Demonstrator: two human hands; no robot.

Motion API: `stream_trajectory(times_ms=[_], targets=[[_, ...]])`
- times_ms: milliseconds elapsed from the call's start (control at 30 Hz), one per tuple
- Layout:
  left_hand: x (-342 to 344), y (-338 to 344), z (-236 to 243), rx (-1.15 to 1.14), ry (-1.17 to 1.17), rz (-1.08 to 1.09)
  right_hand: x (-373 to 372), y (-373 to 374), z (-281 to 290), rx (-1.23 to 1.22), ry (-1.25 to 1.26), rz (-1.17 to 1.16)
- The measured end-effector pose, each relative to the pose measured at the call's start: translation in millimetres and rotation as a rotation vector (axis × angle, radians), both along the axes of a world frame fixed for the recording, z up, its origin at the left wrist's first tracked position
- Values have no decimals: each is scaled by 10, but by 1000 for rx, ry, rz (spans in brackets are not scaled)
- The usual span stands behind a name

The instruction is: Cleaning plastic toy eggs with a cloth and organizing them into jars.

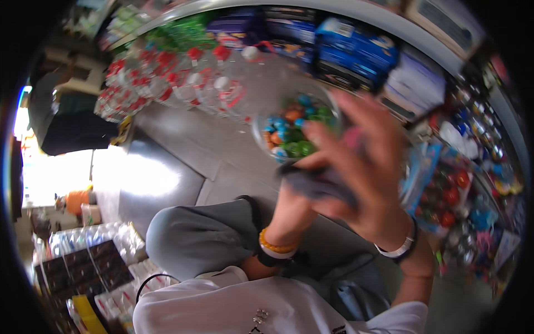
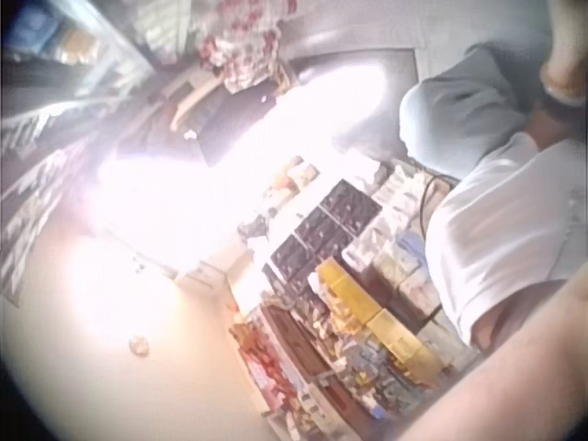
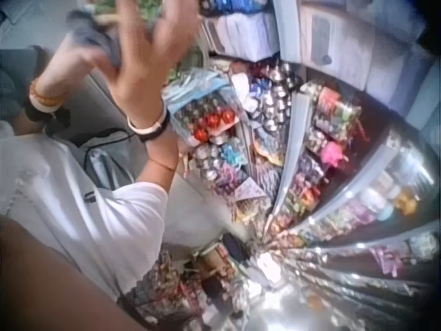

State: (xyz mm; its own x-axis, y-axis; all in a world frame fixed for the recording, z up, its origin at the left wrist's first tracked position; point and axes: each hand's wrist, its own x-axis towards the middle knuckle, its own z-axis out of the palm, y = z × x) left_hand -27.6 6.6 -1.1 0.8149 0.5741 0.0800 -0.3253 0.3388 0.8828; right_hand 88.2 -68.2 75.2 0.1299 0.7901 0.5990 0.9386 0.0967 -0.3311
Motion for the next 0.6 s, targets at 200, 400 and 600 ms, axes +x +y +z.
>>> stream_trajectory(times_ms=[200,400,600], targets=[[2,-154,-134,-3,-8,63,-61,52,-306,-63,234,12],[-35,-230,-233,100,25,12,-46,-25,-336,40,509,30],[82,-318,-247,-91,-110,17,-3,-69,-602,313,825,-3]])
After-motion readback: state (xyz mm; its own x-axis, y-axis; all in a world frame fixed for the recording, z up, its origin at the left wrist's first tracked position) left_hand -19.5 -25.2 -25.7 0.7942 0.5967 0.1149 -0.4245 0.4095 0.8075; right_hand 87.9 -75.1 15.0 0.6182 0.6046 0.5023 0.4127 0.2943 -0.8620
